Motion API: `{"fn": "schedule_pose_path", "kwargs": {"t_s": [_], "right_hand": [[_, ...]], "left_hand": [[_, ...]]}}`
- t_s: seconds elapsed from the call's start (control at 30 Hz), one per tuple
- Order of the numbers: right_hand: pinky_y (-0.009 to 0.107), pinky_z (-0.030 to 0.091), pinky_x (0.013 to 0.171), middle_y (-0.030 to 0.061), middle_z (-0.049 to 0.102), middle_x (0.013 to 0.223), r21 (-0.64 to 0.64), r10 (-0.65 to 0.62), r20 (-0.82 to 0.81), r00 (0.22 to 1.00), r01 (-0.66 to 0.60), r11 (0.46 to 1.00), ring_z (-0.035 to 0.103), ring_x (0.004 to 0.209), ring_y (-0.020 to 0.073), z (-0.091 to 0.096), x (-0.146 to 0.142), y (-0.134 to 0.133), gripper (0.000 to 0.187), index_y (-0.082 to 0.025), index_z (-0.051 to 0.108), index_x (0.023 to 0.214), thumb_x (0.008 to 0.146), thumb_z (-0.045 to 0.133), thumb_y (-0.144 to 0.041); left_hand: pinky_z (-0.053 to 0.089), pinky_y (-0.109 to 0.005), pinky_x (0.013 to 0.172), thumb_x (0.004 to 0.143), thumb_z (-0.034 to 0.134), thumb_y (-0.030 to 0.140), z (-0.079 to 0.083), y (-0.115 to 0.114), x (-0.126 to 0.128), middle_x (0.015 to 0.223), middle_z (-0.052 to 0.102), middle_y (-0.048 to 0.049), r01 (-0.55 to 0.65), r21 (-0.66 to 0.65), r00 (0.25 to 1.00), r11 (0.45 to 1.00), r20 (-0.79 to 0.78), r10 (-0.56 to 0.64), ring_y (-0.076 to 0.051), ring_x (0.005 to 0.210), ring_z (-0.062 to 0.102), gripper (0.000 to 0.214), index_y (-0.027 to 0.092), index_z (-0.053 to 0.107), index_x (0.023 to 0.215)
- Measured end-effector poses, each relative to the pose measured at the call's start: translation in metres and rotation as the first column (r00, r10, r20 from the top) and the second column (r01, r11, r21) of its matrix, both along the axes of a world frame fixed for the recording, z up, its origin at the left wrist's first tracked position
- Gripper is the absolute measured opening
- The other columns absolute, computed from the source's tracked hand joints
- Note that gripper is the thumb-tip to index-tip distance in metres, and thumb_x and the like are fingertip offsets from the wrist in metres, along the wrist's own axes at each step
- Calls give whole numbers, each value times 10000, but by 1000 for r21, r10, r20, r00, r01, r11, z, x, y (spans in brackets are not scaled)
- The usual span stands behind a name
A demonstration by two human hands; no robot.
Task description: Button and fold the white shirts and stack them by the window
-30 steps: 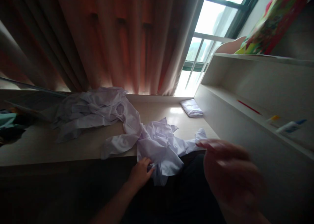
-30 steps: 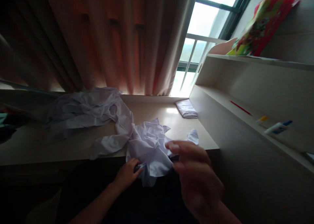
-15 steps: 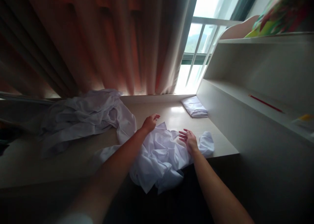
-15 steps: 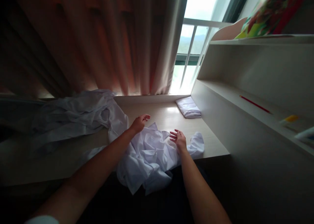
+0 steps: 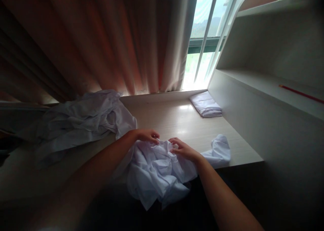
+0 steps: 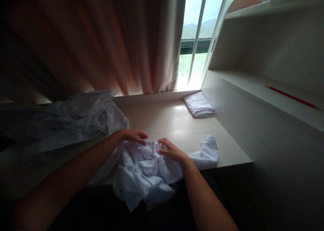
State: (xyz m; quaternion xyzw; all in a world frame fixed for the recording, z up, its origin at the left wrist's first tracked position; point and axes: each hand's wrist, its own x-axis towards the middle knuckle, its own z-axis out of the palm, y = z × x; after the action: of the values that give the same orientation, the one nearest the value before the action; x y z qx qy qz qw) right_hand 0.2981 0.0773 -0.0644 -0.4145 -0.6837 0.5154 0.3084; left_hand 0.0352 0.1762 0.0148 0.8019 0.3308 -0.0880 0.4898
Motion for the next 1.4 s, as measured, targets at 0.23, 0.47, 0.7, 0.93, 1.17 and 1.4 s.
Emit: {"fn": "schedule_pose_path", "kwargs": {"t_s": [0.23, 0.47, 0.7, 0.93, 1.17, 1.4], "right_hand": [[348, 474, 860, 54, 662, 1062, 64, 91, -68, 994, -86, 994, 603, 968, 217, 35, -27, -13, 440, -204, 664, 1099, 796, 737, -514], [496, 347, 979, 62, 683, 930, 514, -225, 444, 867, -41, 857, 534, 1015, 284, 85, -35, -21, 245, -254, 711, 889, 828, 730, -491], [439, 399, 930, 67, 659, 981, 617, -238, 392, 889, -62, 785, 534, 996, 262, 147, -45, -38, 149, -235, 669, 847, 845, 717, -376], [314, 461, 730, 21, 627, 851, 103, 124, 192, 973, -146, 984, 571, 777, 180, 109, -64, -64, 412, -192, 643, 938, 818, 674, -585], [285, 445, 682, 5, 583, 777, 313, 43, 14, 999, -45, 949, 516, 734, 151, 173, -64, -66, 357, -192, 627, 844, 850, 665, -546], [251, 440, 606, 10, 610, 796, 250, 207, 19, 978, -205, 946, 527, 691, 133, 219, -72, -78, 347, -182, 660, 1020, 867, 673, -494]], "left_hand": [[368, -221, 632, 837, 661, 466, 54, -52, -31, 779, 666, 6, 73, 426, 997, 902, -65, -50, -144, 708, 578, 267, 203, 665, 885], [415, -287, 733, 762, 754, 469, 97, -97, -63, 960, 724, -60, 26, 792, 939, 611, -229, 256, -258, 924, 662, 269, 253, 691, 910], [434, -296, 797, 851, 693, 401, 119, -119, -86, 992, 702, -67, -61, 903, 969, 425, -49, 243, -256, 1031, 605, 200, 220, 671, 931], [406, -299, 853, 807, 747, 416, 131, -145, -99, 926, 705, -49, -40, 902, 991, 431, -18, 131, -246, 996, 605, 215, 242, 692, 921], [352, -272, 639, 962, 424, 568, 125, -154, -110, 835, 717, -66, -138, 823, 939, 550, -68, 337, -205, 773, 645, 467, 223, 717, 847], [369, -267, 652, 797, 669, 583, 137, -162, -99, 802, 707, -16, -300, 829, 907, 472, 94, 411, -208, 766, 650, 440, 298, 703, 1131]]}}
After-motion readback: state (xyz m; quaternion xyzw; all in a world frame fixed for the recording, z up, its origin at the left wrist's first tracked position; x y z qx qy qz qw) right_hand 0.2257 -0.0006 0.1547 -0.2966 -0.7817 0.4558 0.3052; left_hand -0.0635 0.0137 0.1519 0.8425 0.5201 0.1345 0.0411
